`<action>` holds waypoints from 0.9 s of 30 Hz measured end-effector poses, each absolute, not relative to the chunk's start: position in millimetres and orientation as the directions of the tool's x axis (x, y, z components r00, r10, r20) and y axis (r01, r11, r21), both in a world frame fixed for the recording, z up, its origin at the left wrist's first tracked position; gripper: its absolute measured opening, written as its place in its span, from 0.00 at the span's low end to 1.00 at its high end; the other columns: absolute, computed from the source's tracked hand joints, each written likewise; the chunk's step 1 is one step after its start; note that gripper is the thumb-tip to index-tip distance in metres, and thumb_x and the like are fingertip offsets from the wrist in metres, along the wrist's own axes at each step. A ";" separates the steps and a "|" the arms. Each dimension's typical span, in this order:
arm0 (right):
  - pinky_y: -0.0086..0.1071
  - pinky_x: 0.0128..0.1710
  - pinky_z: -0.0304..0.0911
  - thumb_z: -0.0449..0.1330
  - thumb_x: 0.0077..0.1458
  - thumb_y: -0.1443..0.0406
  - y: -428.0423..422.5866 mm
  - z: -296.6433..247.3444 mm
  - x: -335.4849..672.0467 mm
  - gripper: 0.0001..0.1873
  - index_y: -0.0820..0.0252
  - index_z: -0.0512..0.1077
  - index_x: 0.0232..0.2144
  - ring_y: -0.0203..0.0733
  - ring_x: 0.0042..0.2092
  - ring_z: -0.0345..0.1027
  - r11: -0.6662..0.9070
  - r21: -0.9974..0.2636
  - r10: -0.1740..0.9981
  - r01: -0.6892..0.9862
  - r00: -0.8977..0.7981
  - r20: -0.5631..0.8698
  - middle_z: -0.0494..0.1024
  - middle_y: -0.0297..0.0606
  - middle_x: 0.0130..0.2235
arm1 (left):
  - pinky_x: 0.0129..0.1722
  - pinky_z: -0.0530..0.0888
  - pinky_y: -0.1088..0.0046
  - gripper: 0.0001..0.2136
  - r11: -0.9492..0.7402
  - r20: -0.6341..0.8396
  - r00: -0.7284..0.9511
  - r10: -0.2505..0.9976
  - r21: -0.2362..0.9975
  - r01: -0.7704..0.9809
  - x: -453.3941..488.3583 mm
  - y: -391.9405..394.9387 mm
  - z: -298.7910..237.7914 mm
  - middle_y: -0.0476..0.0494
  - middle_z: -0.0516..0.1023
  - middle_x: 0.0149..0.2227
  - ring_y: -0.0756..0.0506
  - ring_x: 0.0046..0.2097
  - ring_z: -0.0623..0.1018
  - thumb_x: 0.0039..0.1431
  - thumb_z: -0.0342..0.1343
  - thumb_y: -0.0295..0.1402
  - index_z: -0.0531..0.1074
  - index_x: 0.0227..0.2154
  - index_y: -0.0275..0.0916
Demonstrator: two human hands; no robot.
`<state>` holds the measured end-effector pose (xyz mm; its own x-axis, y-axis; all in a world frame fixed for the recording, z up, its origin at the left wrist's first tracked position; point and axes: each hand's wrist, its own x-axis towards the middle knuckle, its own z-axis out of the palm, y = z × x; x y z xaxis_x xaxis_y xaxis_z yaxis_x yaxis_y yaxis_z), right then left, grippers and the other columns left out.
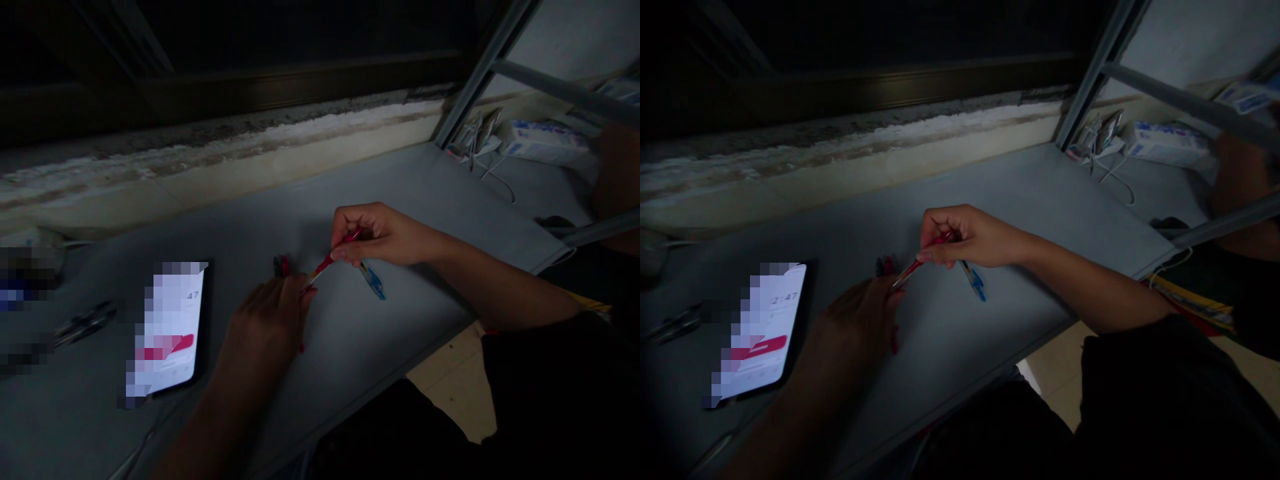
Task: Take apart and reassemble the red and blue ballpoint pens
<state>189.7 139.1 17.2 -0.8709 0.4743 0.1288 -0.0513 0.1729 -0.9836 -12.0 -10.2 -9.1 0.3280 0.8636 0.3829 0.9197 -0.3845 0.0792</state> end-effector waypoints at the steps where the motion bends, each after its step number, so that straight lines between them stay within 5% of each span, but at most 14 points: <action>1: 0.23 0.26 0.64 0.69 0.59 0.61 139.3 16.4 189.9 0.14 0.64 0.70 0.32 0.29 0.27 0.68 0.171 -0.984 0.470 -0.042 -0.875 0.119 0.75 0.31 0.27 | 0.29 0.69 0.67 0.16 -0.401 0.386 0.359 0.850 0.031 0.915 -12.0 -9.8 -9.1 0.43 0.76 0.28 0.43 0.27 0.76 0.77 0.40 0.34 0.71 0.37 0.36; 4: 0.23 0.27 0.63 0.69 0.59 0.61 140.3 15.5 191.6 0.13 0.64 0.70 0.32 0.29 0.27 0.67 0.183 -0.983 0.438 -0.026 -0.893 0.105 0.74 0.30 0.27 | 0.27 0.66 0.67 0.19 -0.465 0.403 0.429 0.808 -0.011 0.885 -11.7 -8.5 -9.7 0.46 0.74 0.22 0.44 0.23 0.72 0.77 0.39 0.30 0.71 0.32 0.36; 10: 0.29 0.41 0.68 0.72 0.55 0.63 142.1 22.3 193.8 0.15 0.64 0.73 0.40 0.34 0.39 0.71 0.340 -0.931 0.393 -0.135 -0.878 0.272 0.77 0.37 0.39 | 0.29 0.68 0.67 0.20 -0.392 0.410 0.290 0.865 0.190 0.900 -14.5 -6.8 -10.1 0.46 0.77 0.25 0.43 0.26 0.74 0.77 0.40 0.33 0.74 0.33 0.36; 15: 0.26 0.33 0.63 0.63 0.65 0.60 143.8 21.4 194.4 0.11 0.64 0.71 0.37 0.31 0.31 0.68 0.337 -0.941 0.519 -0.020 -0.830 0.203 0.75 0.33 0.31 | 0.33 0.69 0.65 0.20 -0.350 0.380 0.256 0.889 0.203 0.914 -17.3 -6.7 -9.1 0.43 0.79 0.29 0.43 0.28 0.75 0.77 0.39 0.34 0.75 0.34 0.36; 17: 0.26 0.34 0.64 0.66 0.61 0.64 144.7 20.4 195.0 0.09 0.64 0.72 0.39 0.32 0.34 0.69 0.369 -0.929 0.496 -0.012 -0.843 0.208 0.77 0.35 0.34 | 0.32 0.69 0.65 0.20 -0.347 0.383 0.255 0.888 0.193 0.918 -17.7 -6.5 -9.0 0.43 0.79 0.29 0.43 0.28 0.75 0.77 0.39 0.34 0.75 0.35 0.36; 20: 0.27 0.37 0.66 0.72 0.51 0.68 145.2 18.4 193.7 0.24 0.62 0.70 0.50 0.34 0.40 0.71 0.359 -0.931 0.467 -0.071 -0.850 0.245 0.78 0.41 0.48 | 0.31 0.69 0.65 0.21 -0.345 0.409 0.244 0.879 0.194 0.918 -17.7 -5.9 -9.4 0.44 0.78 0.28 0.42 0.28 0.75 0.77 0.39 0.35 0.75 0.34 0.37; 24: 0.23 0.28 0.60 0.72 0.53 0.64 145.7 15.1 188.9 0.13 0.63 0.72 0.34 0.29 0.29 0.65 0.244 -0.969 0.580 -0.036 -0.795 0.176 0.75 0.30 0.30 | 0.31 0.70 0.64 0.21 -0.352 0.417 0.236 0.878 0.227 0.908 -16.9 -5.6 -10.4 0.43 0.79 0.29 0.42 0.28 0.75 0.77 0.39 0.38 0.75 0.36 0.37; 27: 0.24 0.34 0.67 0.74 0.49 0.68 146.3 16.6 187.4 0.13 0.64 0.73 0.33 0.30 0.33 0.71 0.074 -0.989 0.537 -0.126 -0.831 0.146 0.79 0.32 0.32 | 0.33 0.73 0.64 0.21 -0.333 0.400 0.198 0.895 0.301 0.894 -15.6 -6.3 -10.2 0.42 0.81 0.32 0.42 0.30 0.77 0.76 0.39 0.40 0.76 0.39 0.38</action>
<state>187.4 146.3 16.6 -0.8309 0.5369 0.1462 -0.1264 0.0738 -0.9892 -15.6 -6.3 -10.2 0.1980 0.8948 0.4001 0.8936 -0.3326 0.3014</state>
